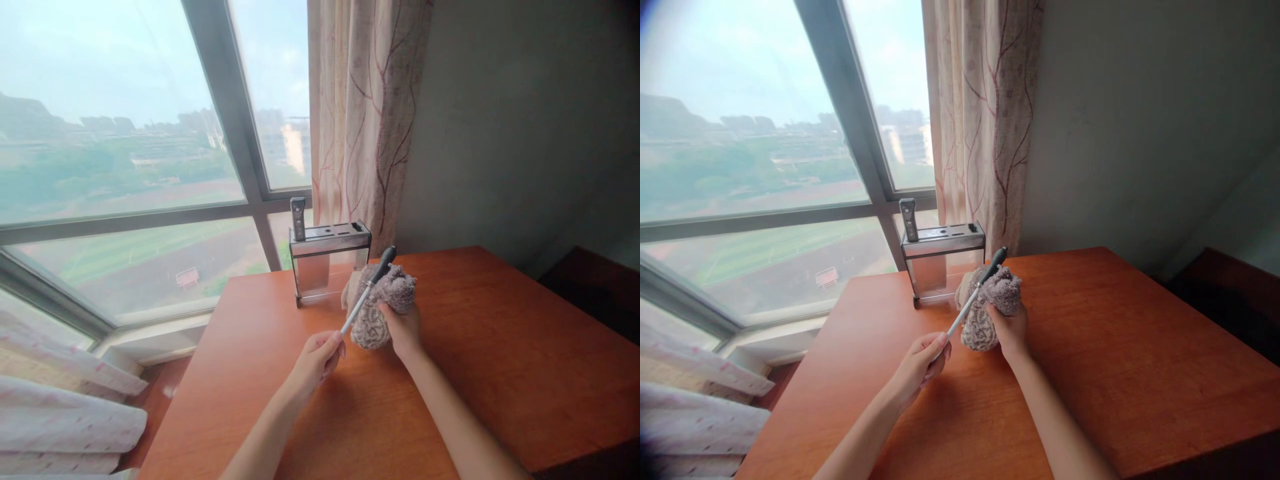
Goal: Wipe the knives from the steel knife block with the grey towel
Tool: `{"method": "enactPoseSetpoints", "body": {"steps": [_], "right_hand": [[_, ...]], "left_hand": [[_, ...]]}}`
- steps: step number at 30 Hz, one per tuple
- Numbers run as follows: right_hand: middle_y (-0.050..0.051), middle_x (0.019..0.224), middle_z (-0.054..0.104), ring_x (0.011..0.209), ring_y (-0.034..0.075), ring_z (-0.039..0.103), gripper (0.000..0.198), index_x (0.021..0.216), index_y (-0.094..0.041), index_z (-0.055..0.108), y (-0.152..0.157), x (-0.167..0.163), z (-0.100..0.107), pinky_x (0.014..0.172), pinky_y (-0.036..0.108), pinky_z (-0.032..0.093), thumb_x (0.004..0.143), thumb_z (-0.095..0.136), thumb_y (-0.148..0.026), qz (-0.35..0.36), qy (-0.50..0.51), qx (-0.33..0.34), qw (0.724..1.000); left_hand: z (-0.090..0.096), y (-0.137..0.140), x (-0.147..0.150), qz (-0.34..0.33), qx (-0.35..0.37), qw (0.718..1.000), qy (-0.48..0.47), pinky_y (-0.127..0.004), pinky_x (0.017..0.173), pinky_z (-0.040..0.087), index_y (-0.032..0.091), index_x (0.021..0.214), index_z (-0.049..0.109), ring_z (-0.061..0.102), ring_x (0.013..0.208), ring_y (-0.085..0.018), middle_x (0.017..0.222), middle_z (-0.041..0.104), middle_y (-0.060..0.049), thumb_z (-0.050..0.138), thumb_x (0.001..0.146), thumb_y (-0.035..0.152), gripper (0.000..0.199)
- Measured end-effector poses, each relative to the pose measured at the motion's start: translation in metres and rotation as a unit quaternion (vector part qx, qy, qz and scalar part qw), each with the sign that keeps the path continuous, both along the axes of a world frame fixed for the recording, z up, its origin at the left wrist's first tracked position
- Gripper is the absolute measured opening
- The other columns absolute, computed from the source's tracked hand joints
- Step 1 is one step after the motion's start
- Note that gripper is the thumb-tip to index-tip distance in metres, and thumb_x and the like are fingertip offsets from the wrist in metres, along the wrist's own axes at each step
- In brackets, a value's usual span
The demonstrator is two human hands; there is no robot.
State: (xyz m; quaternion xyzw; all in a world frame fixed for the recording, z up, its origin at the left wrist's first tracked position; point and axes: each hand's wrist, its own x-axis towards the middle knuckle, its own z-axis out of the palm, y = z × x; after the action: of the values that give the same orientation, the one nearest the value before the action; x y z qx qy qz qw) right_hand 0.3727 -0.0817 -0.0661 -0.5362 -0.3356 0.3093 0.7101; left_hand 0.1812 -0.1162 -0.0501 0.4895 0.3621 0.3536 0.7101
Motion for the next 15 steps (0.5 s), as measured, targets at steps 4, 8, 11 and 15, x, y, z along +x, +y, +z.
{"method": "enactPoseSetpoints", "body": {"steps": [4, 8, 11, 15], "right_hand": [[0.001, 0.084, 0.073, 0.082, 0.024, 0.068, 0.028, 0.089, -0.02, 0.066, 0.0, 0.001, 0.006, 0.074, 0.037, 0.054, 0.067, 0.068, -0.039, 0.157, 0.263, -0.027, 0.952], [-0.001, 0.098, 0.073, 0.099, 0.023, 0.065, 0.029, 0.095, -0.025, 0.066, -0.006, 0.007, 0.013, 0.086, 0.038, 0.053, 0.075, 0.063, -0.045, 0.244, 0.404, 0.011, 0.881], [-0.002, 0.099, 0.073, 0.103, 0.023, 0.063, 0.031, 0.098, -0.027, 0.066, -0.011, 0.009, 0.013, 0.09, 0.039, 0.051, 0.071, 0.069, -0.043, 0.276, 0.414, 0.023, 0.867], [-0.001, 0.097, 0.072, 0.1, 0.024, 0.064, 0.039, 0.1, -0.028, 0.065, -0.011, 0.004, 0.012, 0.087, 0.041, 0.052, 0.065, 0.076, -0.04, 0.279, 0.355, 0.011, 0.892]], "left_hand": [[-0.004, 0.001, -0.001, 0.001, 0.01, 1.0, -0.009, -0.021, 0.036, 0.007, 0.015, 0.066, 0.052, 0.016, 0.032, -0.004, 0.034, 0.029, 0.009, 0.048, 0.086, 0.051, 0.042], [-0.006, 0.001, 0.001, 0.007, 0.032, 0.999, 0.017, -0.022, 0.037, 0.008, 0.015, 0.065, 0.053, 0.017, 0.033, -0.004, 0.035, 0.029, 0.009, 0.047, 0.085, 0.054, 0.045], [-0.008, 0.001, 0.003, -0.014, 0.056, 0.996, 0.063, -0.021, 0.039, 0.01, 0.014, 0.064, 0.053, 0.019, 0.035, -0.005, 0.037, 0.03, 0.008, 0.048, 0.083, 0.058, 0.048], [-0.011, 0.0, 0.003, -0.033, 0.088, 0.989, 0.116, -0.021, 0.042, 0.016, 0.014, 0.068, 0.054, 0.023, 0.039, -0.006, 0.041, 0.03, 0.008, 0.044, 0.085, 0.058, 0.048]]}}
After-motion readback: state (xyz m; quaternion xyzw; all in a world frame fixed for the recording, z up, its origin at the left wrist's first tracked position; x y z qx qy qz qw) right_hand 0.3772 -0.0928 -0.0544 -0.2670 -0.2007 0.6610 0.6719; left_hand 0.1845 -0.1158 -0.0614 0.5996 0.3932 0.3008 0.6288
